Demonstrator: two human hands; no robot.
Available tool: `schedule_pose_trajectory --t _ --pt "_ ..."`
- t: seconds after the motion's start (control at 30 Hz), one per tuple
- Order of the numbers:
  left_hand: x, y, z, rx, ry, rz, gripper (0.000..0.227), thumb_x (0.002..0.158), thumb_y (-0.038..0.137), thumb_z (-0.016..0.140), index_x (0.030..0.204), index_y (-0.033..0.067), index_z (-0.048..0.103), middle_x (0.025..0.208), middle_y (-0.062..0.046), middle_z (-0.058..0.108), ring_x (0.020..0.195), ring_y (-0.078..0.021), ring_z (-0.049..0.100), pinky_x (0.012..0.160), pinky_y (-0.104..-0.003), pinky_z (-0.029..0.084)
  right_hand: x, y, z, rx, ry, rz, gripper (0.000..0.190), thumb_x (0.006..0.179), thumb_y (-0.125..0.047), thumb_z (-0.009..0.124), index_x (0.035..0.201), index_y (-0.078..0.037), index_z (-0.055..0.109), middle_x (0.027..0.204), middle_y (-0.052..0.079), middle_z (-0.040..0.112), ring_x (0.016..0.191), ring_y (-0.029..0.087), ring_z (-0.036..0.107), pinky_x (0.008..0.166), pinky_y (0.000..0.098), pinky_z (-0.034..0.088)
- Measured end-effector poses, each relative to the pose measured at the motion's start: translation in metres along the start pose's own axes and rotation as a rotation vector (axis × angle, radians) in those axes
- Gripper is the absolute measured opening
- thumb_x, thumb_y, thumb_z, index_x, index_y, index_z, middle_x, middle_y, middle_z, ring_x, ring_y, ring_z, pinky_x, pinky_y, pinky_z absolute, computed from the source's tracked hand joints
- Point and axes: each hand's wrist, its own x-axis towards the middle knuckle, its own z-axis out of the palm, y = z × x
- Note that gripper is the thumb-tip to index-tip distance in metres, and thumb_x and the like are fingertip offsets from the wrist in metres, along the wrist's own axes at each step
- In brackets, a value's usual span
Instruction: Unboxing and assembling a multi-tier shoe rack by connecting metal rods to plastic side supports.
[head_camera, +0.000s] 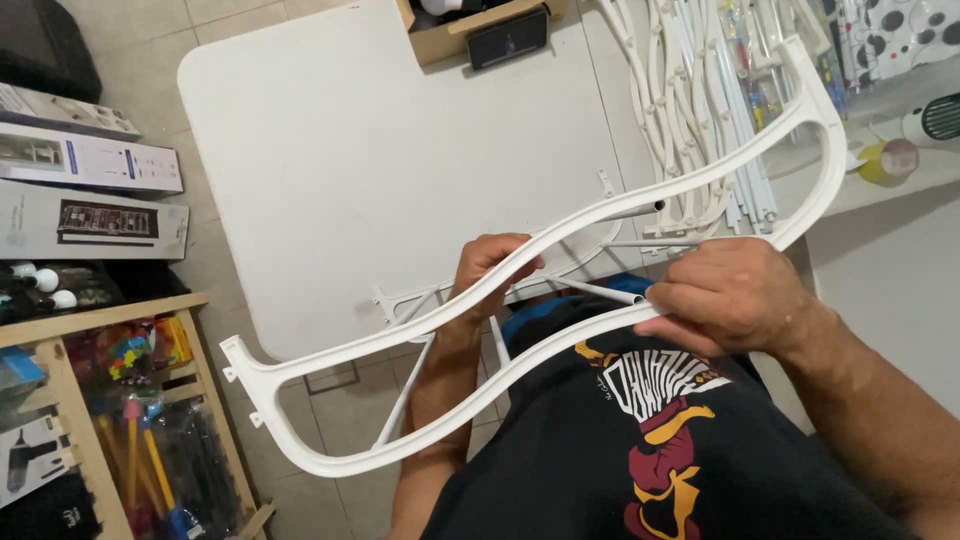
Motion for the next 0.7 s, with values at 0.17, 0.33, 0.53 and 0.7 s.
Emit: schedule_pose_trajectory --t 0.17,0.33,0.53,0.7 --pt "0.005 -0.009 -0.003 0.097 -0.029 0.046 0.059 0.097 0.068 0.057 0.084 0.0104 0.063 0.060 0.004 0.046 0.051 -0.0091 0.031 0.048 -0.026 0.026 0.005 0.003 -0.002 0.007 0.002 -0.020 0.032 0.096 -0.039 0.067 0.077 -0.014 0.062 0.058 -0.001 0.056 0.045 0.013 0.050 0.042 0.0301 0.044" --pt "0.008 -0.010 0.001 0.154 -0.012 0.048 0.067 0.094 0.075 0.053 0.076 0.0113 0.057 0.057 0.004 0.045 0.048 -0.0080 0.032 0.045 -0.025 0.025 -0.003 0.007 0.004 0.022 0.001 -0.026 0.031 0.096 -0.039 0.065 0.075 -0.016 0.060 0.056 -0.002 0.055 0.042 0.010 0.047 0.038 0.0278 0.043" --pt "0.013 -0.009 0.002 0.202 -0.030 0.072 0.066 0.095 0.073 0.052 0.068 0.0130 0.052 0.053 0.004 0.044 0.044 -0.0080 0.030 0.042 -0.025 0.023 0.004 0.004 -0.002 0.020 0.009 -0.013 0.033 0.096 -0.038 0.065 0.073 -0.015 0.060 0.055 -0.003 0.052 0.042 0.011 0.045 0.038 0.0285 0.042" --pt "0.019 -0.006 0.004 0.149 -0.075 0.054 0.071 0.091 0.078 0.054 0.063 0.0128 0.045 0.053 0.003 0.043 0.044 -0.0080 0.030 0.043 -0.025 0.022 0.002 0.005 -0.002 0.025 0.005 -0.012 0.033 0.096 -0.036 0.066 0.072 -0.015 0.059 0.054 -0.002 0.052 0.041 0.011 0.046 0.038 0.0285 0.042"
